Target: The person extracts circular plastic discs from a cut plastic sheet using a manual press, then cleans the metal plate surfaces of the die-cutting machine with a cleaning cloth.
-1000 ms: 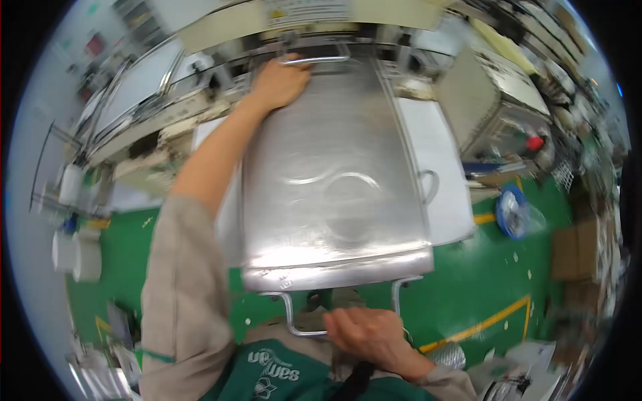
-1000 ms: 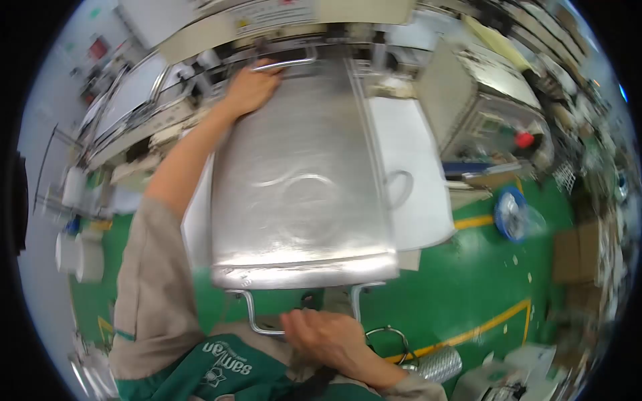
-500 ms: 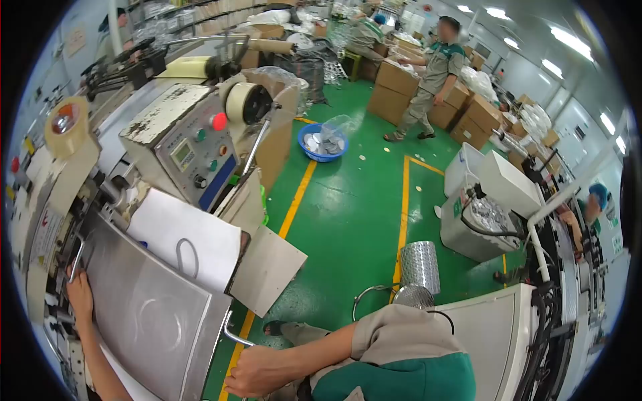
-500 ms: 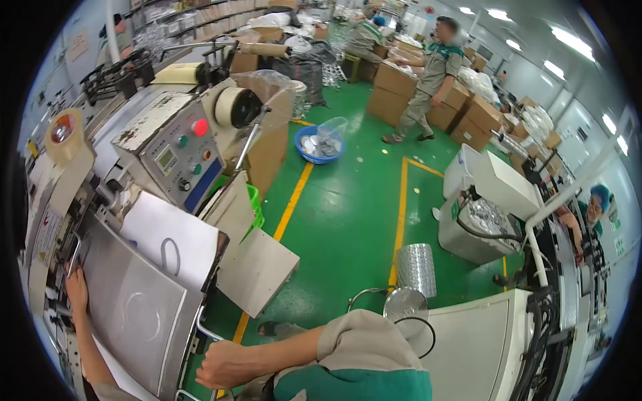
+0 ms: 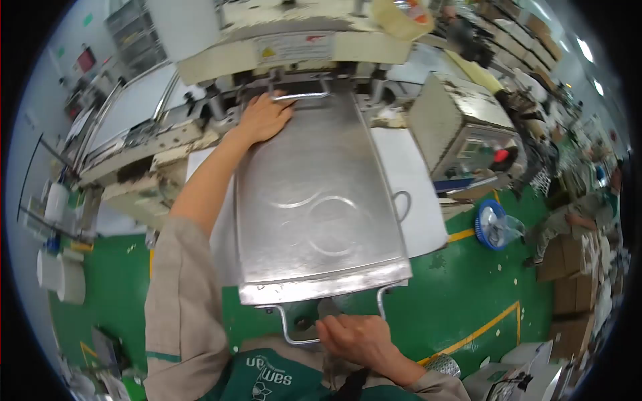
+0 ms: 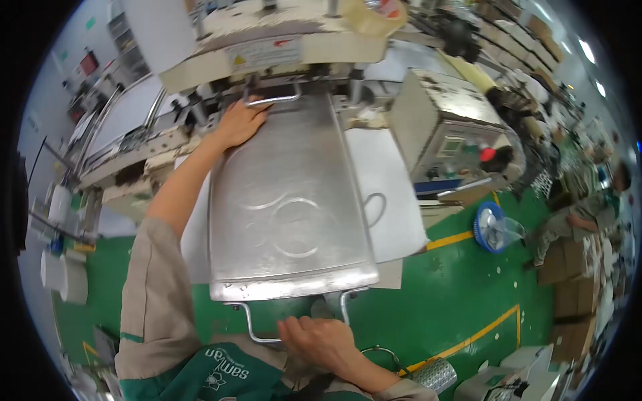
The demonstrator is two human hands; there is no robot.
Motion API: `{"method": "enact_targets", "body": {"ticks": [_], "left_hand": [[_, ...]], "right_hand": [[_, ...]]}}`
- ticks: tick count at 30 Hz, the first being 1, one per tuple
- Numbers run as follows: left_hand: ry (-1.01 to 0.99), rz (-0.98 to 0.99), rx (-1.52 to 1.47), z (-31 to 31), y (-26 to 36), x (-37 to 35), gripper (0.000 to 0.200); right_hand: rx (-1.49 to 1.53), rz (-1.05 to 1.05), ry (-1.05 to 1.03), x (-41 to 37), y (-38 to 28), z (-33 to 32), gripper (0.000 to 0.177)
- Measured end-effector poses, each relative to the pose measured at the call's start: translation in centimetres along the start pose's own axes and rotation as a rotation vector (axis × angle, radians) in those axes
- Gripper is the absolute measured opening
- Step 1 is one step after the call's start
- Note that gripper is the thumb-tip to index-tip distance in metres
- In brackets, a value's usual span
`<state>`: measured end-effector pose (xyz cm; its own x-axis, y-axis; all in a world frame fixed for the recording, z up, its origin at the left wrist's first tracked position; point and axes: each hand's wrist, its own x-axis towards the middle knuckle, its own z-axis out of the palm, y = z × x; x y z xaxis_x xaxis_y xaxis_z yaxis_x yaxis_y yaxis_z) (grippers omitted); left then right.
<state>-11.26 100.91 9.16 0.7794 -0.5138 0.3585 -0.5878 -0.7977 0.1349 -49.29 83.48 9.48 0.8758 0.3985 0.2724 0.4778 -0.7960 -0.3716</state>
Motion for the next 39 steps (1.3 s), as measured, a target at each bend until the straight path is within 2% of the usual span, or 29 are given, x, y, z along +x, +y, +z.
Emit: {"method": "enact_targets", "body": {"ticks": [2, 5, 8, 10, 14, 15, 22, 25, 28, 31, 35, 38, 39], "left_hand": [[-0.095, -0.062, 0.08, -0.9, 1.1, 0.5, 0.037], [-0.107, -0.072, 0.113, -0.6, 1.0, 1.1, 0.037], [-0.059, 0.022, -0.019, 0.1, -1.1, 0.9, 0.036], [0.035, 0.004, -0.011, 1.0, -2.3, 0.2, 0.038], [-0.053, 0.051, 0.064, 0.1, -1.0, 0.5, 0.047], [-0.153, 0.057, 0.166, -0.1, -1.0, 0.9, 0.046], [-0.06, 0.043, 0.064, -0.2, -0.3, 1.1, 0.036], [-0.103, 0.007, 0.08, -0.2, -0.4, 1.2, 0.037], [-0.011, 0.015, 0.088, 0.7, -0.8, 1.2, 0.039], [-0.081, 0.01, 0.237, 0.3, -0.3, 1.3, 0.041], [-0.068, 0.04, 0.117, 0.3, -0.6, 1.4, 0.041], [-0.17, -0.003, 0.113, -0.1, -0.6, 1.6, 0.038], [-0.088, 0.039, 0.096, 0.2, -0.7, 1.4, 0.035]], "right_hand": [[-0.014, 0.007, -0.024, 0.2, 0.0, -0.2, 0.031], [-0.005, 0.023, -0.044, 0.4, 0.0, -0.3, 0.03], [0.012, 0.03, -0.035, 0.4, 0.0, -0.2, 0.029], [0.001, 0.031, -0.03, 0.4, 0.0, -0.2, 0.029], [0.0, 0.035, -0.039, 0.3, 0.0, 0.0, 0.028], [0.011, 0.035, -0.029, 0.3, 0.0, 0.1, 0.028], [0.006, 0.035, -0.02, 0.2, 0.0, 0.1, 0.027], [-0.012, 0.025, 0.001, 0.0, 0.0, 0.3, 0.028], [-0.021, 0.032, 0.002, 0.1, 0.0, 0.3, 0.028], [-0.022, 0.029, 0.008, 0.1, 0.0, 0.4, 0.029], [-0.024, 0.021, 0.009, 0.1, 0.0, 0.4, 0.028], [-0.016, 0.024, 0.0, 0.0, 0.0, 0.4, 0.028], [-0.017, 0.021, -0.001, 0.1, 0.0, 0.4, 0.028]]}}
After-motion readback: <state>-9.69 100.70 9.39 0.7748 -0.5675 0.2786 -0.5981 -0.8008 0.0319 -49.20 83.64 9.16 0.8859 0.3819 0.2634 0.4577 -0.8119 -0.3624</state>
